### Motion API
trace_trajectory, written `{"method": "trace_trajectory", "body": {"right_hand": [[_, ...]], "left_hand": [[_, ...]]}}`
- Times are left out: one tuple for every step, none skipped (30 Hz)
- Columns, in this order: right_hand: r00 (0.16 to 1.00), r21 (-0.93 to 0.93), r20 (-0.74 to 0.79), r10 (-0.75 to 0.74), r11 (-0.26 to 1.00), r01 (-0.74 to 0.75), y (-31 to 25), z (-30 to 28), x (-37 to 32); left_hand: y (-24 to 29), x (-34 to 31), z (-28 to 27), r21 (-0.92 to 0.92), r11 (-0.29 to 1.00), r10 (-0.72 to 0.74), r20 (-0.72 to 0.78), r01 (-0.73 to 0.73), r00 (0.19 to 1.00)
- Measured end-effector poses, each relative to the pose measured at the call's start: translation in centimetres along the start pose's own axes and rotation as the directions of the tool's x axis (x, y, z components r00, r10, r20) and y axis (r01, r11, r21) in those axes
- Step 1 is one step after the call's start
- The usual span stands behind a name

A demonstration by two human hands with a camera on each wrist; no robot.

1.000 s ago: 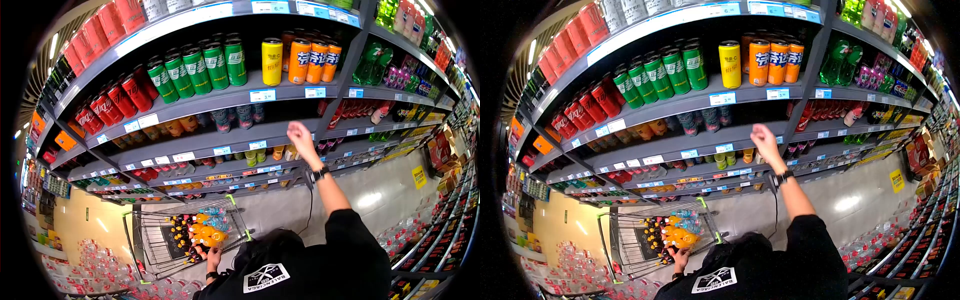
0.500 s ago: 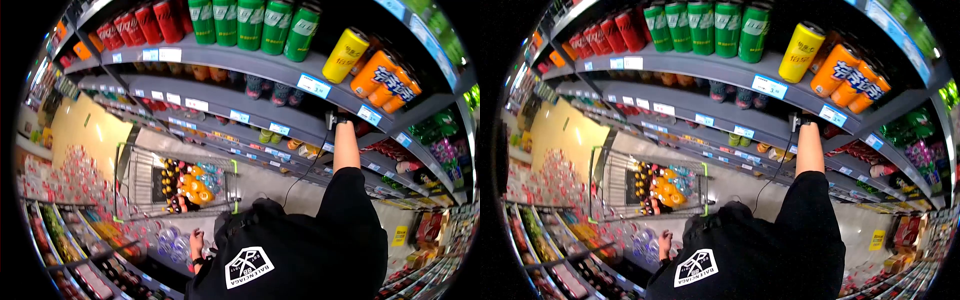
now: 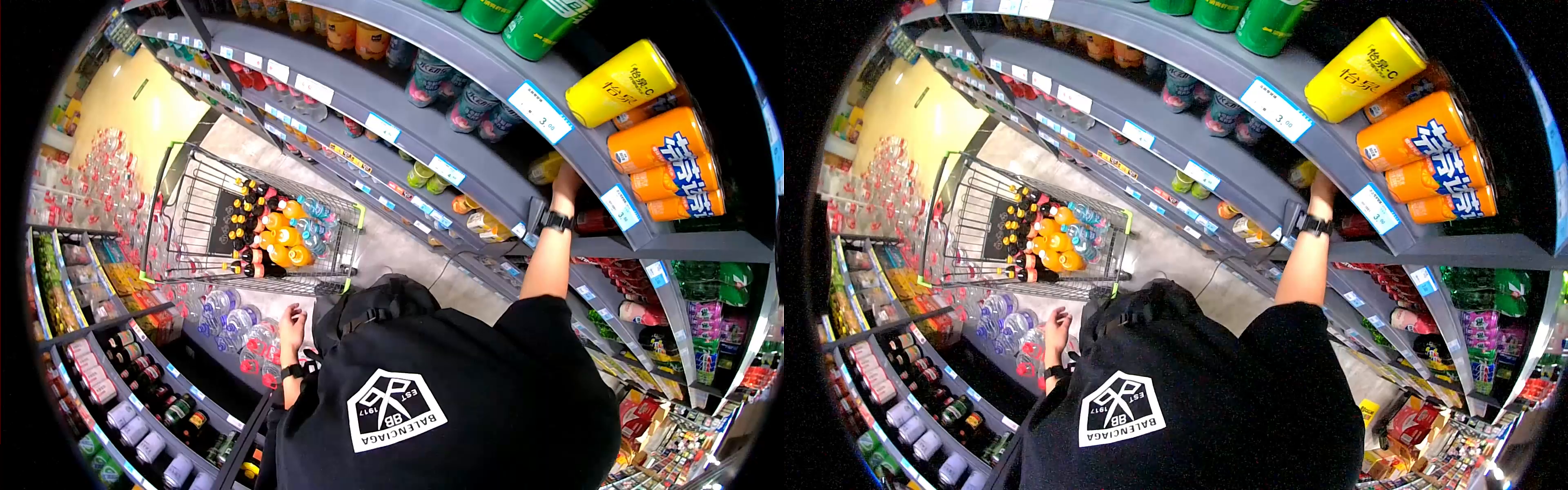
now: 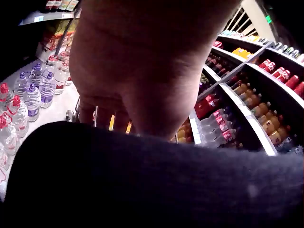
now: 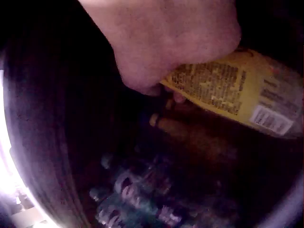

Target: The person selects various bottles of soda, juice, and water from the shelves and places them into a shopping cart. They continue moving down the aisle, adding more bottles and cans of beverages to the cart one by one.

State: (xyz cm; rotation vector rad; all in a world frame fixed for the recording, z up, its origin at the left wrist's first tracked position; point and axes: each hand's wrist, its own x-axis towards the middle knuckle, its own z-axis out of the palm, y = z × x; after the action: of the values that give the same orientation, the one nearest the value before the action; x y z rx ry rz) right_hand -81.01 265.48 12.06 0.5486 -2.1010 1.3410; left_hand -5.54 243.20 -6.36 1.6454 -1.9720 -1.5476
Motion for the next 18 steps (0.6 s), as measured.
{"method": "trace_trajectory", "body": {"right_hand": [[0.995,0.054,-0.014,0.102,0.993,-0.101,-3.3,-0.4,-0.6],[0.961,0.223,0.051,0.272,0.935,-0.276,-9.0,-1.3,-1.5],[0.897,0.370,0.143,0.418,0.818,-0.440,-13.2,-2.0,-2.5],[0.905,0.491,0.103,0.412,0.770,-0.407,-13.0,-1.9,-3.7],[0.911,0.544,0.097,0.401,0.746,-0.385,-15.6,-2.5,-4.7],[0.929,0.539,0.090,0.360,0.766,-0.349,-16.9,-3.2,-5.9],[0.945,0.536,0.085,0.316,0.785,-0.311,-18.2,-3.7,-6.9],[0.965,0.523,0.054,0.259,0.815,-0.248,-20.0,-3.9,-7.9],[0.980,0.511,0.025,0.199,0.840,-0.184,-22.1,-4.0,-8.8],[0.993,0.457,0.025,0.113,0.882,-0.112,-24.0,-4.1,-9.7],[0.995,0.471,0.061,0.084,0.876,-0.102,-26.2,-4.3,-10.4],[0.992,0.565,0.111,0.064,0.817,-0.116,-28.2,-4.5,-10.8],[0.986,0.650,0.161,0.043,0.747,-0.138,-29.9,-4.5,-11.2],[0.974,0.753,0.223,0.028,0.629,-0.191,-31.2,-4.0,-11.9],[0.969,0.758,0.245,0.032,0.617,-0.212,-32.2,-3.1,-12.8],[0.929,0.630,0.369,0.024,0.729,-0.269,-33.3,-2.3,-13.8],[0.874,0.484,0.485,0.027,0.824,-0.294,-34.3,-1.3,-14.7],[0.835,0.336,0.538,-0.119,0.938,-0.083,-35.0,0.1,-15.5]], "left_hand": [[1.1,0.0,0.0,0.013,1.000,0.015,0.005,-0.015,1.000],[3.0,-0.3,-0.1,0.007,1.000,0.017,0.007,-0.017,1.000],[3.1,0.1,0.0,0.005,0.999,0.035,0.012,-0.035,0.999],[4.1,0.3,-0.1,0.028,0.998,0.062,0.007,-0.062,0.998],[5.1,0.4,-0.3,0.052,0.995,0.088,0.004,-0.088,0.996],[5.5,0.9,-0.4,0.043,0.993,0.111,0.020,-0.112,0.994],[6.3,1.3,-0.5,0.041,0.994,0.103,0.015,-0.104,0.995],[7.5,1.5,-0.8,0.048,0.987,0.151,0.027,-0.153,0.988],[8.7,1.6,-1.2,0.055,0.978,0.198,0.034,-0.200,0.980],[9.7,1.8,-1.4,0.088,0.973,0.213,0.032,-0.215,0.976],[10.7,2.0,-1.8,0.121,0.966,0.228,0.029,-0.230,0.973],[12.5,1.7,-2.3,0.130,0.965,0.226,0.040,-0.229,0.973],[12.8,2.3,-2.6,0.143,0.945,0.289,0.057,-0.295,0.956],[12.7,2.9,-2.8,0.164,0.927,0.333,0.059,-0.338,0.941],[12.6,3.4,-3.1,0.188,0.906,0.373,0.063,-0.378,0.926],[13.2,3.5,-3.5,0.167,0.919,0.349,0.069,-0.356,0.935],[13.6,3.6,-4.0,0.144,0.930,0.330,0.074,-0.337,0.941],[13.1,4.0,-4.5,0.166,0.923,0.339,0.075,-0.347,0.938]]}}
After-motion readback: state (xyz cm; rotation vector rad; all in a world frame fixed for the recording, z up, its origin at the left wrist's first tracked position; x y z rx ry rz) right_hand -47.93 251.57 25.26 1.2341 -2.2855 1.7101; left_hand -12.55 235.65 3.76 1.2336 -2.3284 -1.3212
